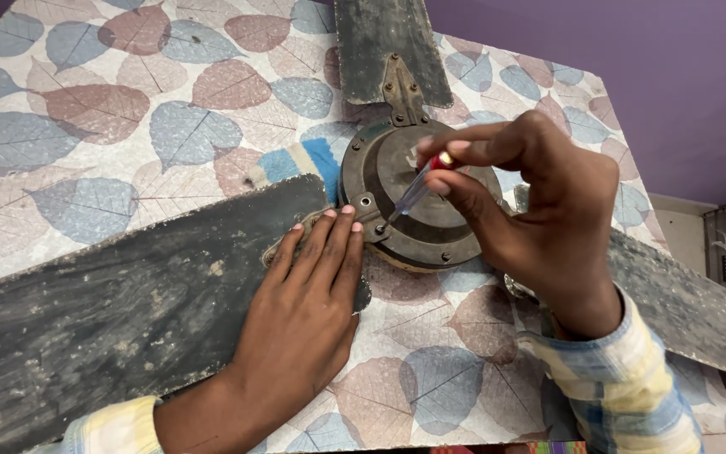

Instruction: The person uses a screwdriver to attach fan blades to the central hub of an electric fan. They align each blade, insert screws, and tighten them one by one, repeating the process for multiple blades.

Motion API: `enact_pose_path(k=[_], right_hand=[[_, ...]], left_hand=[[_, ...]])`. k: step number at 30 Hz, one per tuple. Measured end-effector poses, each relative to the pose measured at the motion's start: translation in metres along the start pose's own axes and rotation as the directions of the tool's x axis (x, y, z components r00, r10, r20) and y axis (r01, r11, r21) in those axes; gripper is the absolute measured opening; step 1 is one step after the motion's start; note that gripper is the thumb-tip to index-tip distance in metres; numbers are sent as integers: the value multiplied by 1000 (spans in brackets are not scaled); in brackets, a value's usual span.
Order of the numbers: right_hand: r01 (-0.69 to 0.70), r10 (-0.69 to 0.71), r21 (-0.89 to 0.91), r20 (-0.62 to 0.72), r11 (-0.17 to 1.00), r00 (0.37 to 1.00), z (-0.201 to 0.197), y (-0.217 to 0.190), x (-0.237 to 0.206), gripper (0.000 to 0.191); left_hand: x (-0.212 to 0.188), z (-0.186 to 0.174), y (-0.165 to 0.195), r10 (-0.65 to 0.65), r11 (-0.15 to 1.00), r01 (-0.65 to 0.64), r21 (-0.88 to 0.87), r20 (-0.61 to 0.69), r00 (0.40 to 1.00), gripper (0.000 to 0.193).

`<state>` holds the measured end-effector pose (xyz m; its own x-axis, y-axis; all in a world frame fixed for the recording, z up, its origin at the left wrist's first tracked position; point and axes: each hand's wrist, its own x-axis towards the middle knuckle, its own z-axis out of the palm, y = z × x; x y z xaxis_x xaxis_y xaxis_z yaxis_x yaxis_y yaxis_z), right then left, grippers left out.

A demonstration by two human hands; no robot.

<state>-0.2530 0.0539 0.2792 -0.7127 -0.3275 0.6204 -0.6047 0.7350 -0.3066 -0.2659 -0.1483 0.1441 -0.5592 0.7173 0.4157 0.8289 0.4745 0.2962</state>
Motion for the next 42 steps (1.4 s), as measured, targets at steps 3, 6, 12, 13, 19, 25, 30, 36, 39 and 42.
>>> enact_pose_path(k=[3,6,12,13,19,25,30,36,39,42], right_hand=[[-88,93,82,-67,993,993,4,4,-3,26],[-50,51,8,-54,999,997,7,9,-5,23],[-22,17,54,76,998,997,3,9,-5,25],[-28,21,70,99,997,995,3,10,-6,24],[-62,50,263,50,963,997,9,22,-13,26],[-56,56,233,9,971,998,12,22,-16,29],[-129,122,232,46,964,992,11,11,-8,30],[-102,96,146,46,984,994,11,11,-9,41],[-42,42,83,0,996,999,14,18,-14,44],[-5,5,-12,-40,1000,999,17,22,-18,47]], left_hand=[[-1,-1,1,1,1000,-1,12,7,1000,79],[-1,-2,1,2,1000,-2,31,-3,1000,77],[-1,0,0,5,1000,-5,27,-7,1000,76],[0,1,0,4,1000,-4,27,-17,1000,76],[-1,-2,0,10,999,-10,49,9,1000,75],[2,-5,2,11,999,-11,31,-5,1000,79],[-1,-5,2,4,999,-3,32,-14,1000,76],[0,-5,2,8,1000,-8,29,-21,1000,75],[0,-6,3,6,1000,-6,27,-19,1000,75],[1,-6,2,5,1000,-5,21,-16,1000,77]])
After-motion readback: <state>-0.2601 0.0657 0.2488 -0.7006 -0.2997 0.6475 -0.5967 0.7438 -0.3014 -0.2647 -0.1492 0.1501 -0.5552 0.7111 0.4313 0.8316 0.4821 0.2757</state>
